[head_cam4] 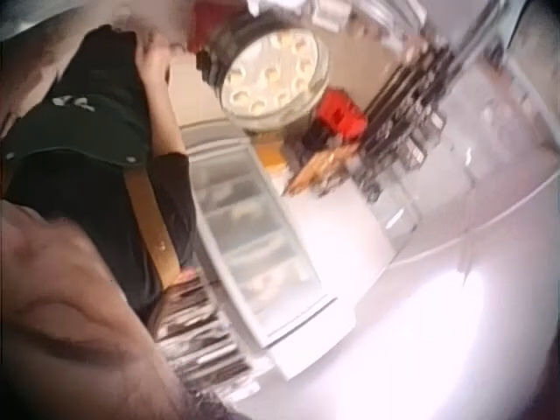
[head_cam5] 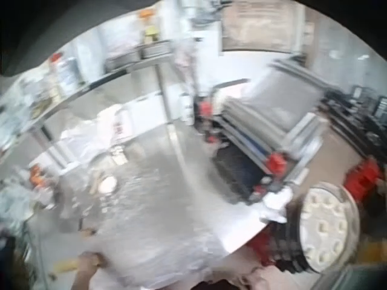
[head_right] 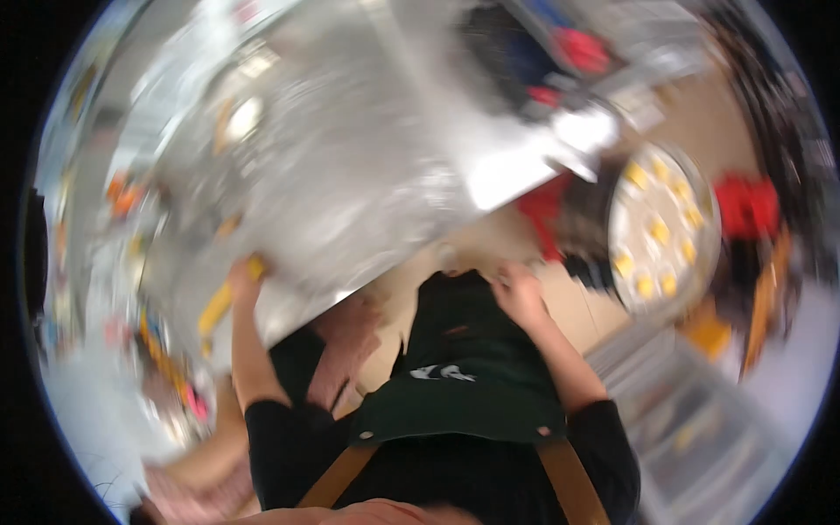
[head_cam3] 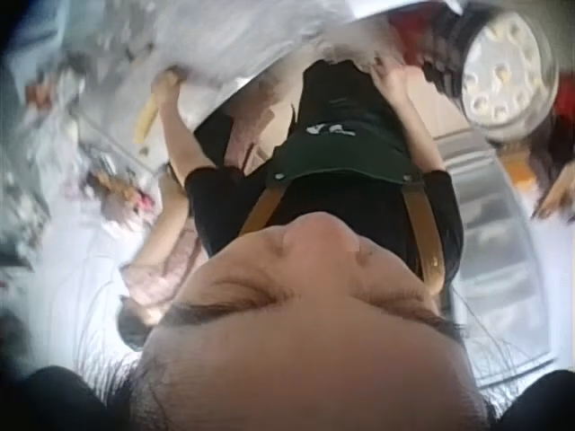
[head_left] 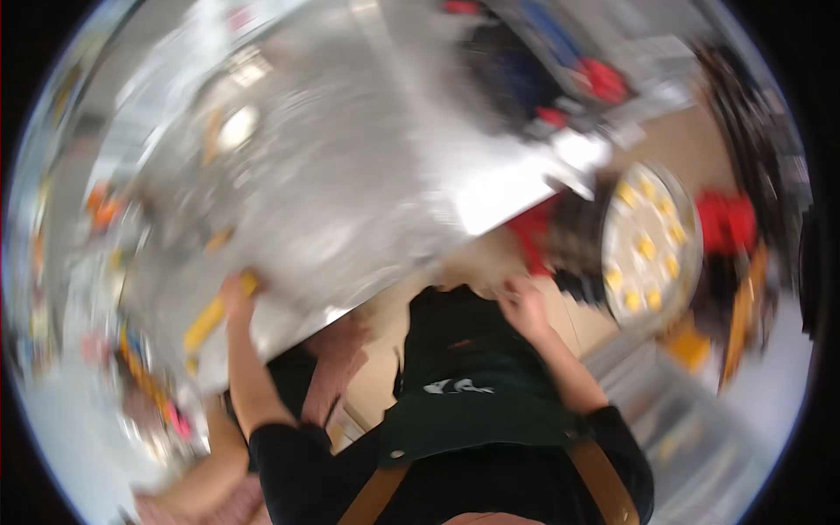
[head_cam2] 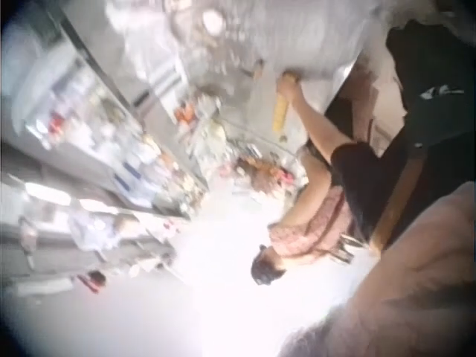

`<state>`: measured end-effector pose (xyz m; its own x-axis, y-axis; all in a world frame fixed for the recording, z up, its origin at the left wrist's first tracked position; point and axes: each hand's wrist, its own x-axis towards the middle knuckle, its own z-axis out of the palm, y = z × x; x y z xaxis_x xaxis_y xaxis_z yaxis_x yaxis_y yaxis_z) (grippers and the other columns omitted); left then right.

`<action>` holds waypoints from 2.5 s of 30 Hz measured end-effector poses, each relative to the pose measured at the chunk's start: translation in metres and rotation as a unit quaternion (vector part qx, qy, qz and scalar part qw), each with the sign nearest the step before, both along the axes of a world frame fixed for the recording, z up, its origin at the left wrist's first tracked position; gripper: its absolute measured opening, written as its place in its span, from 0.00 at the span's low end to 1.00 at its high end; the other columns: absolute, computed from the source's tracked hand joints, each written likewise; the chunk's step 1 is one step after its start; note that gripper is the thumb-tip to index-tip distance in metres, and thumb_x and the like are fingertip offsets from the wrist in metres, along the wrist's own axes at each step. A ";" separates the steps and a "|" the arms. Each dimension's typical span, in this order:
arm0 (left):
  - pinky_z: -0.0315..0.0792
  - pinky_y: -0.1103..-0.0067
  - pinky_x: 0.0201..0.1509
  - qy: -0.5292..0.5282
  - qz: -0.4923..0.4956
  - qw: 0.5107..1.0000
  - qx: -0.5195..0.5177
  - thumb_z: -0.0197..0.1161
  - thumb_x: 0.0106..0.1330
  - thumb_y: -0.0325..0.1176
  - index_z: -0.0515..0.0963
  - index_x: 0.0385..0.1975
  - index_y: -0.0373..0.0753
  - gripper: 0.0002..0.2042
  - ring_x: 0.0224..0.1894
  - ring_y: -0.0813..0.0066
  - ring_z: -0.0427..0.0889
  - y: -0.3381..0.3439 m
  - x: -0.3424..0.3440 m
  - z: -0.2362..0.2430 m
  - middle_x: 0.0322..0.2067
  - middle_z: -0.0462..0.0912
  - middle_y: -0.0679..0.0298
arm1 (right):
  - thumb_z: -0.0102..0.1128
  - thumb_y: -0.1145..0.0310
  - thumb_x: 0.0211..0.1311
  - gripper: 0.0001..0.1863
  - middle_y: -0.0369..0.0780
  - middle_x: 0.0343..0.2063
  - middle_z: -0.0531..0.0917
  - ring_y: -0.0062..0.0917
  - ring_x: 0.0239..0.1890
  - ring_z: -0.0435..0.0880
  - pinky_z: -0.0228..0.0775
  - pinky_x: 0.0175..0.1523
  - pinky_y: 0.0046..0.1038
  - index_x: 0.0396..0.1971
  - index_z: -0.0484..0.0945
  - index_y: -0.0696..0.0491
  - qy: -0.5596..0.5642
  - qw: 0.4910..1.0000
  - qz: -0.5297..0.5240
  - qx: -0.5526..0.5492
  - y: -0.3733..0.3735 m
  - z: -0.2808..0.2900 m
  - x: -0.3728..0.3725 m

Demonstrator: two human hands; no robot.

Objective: Placing shaped dough onto steamer liners and assembling the steamer stack.

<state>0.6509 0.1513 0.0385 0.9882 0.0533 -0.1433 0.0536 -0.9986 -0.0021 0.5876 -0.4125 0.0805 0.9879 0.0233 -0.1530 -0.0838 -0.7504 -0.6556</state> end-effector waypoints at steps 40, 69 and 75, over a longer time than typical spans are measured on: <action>0.62 0.73 0.42 0.015 -0.705 0.709 0.013 0.50 0.47 0.26 0.70 0.25 0.37 0.05 0.37 0.65 0.70 -0.808 0.036 -0.041 0.30 0.70 0.59 | 0.60 0.75 0.44 0.18 0.43 0.27 0.75 0.31 0.30 0.77 0.69 0.36 0.28 0.39 0.69 0.59 -0.053 0.867 -0.487 0.088 -0.301 0.006 -0.243; 0.65 0.71 0.43 0.102 -0.616 0.781 -0.013 0.61 0.38 0.24 0.67 0.33 0.38 0.18 0.43 0.60 0.67 -0.798 0.054 -0.061 0.35 0.67 0.58 | 0.59 0.74 0.45 0.18 0.43 0.27 0.75 0.31 0.30 0.76 0.68 0.37 0.28 0.40 0.69 0.60 -0.017 0.838 -0.537 0.090 -0.275 0.001 -0.219; 0.65 0.71 0.45 0.131 -0.613 0.779 0.010 0.58 0.42 0.24 0.68 0.34 0.37 0.16 0.43 0.61 0.67 -0.806 0.059 -0.055 0.36 0.68 0.57 | 0.59 0.74 0.45 0.19 0.44 0.28 0.75 0.32 0.30 0.76 0.68 0.37 0.29 0.40 0.69 0.60 -0.013 0.836 -0.543 0.078 -0.271 -0.002 -0.212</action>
<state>0.7095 -0.6546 -0.0162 0.2354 -0.9029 -0.3598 -0.9453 -0.2987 0.1312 0.3758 -0.6838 0.0782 0.4421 -0.8723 -0.2089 -0.6443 -0.1468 -0.7505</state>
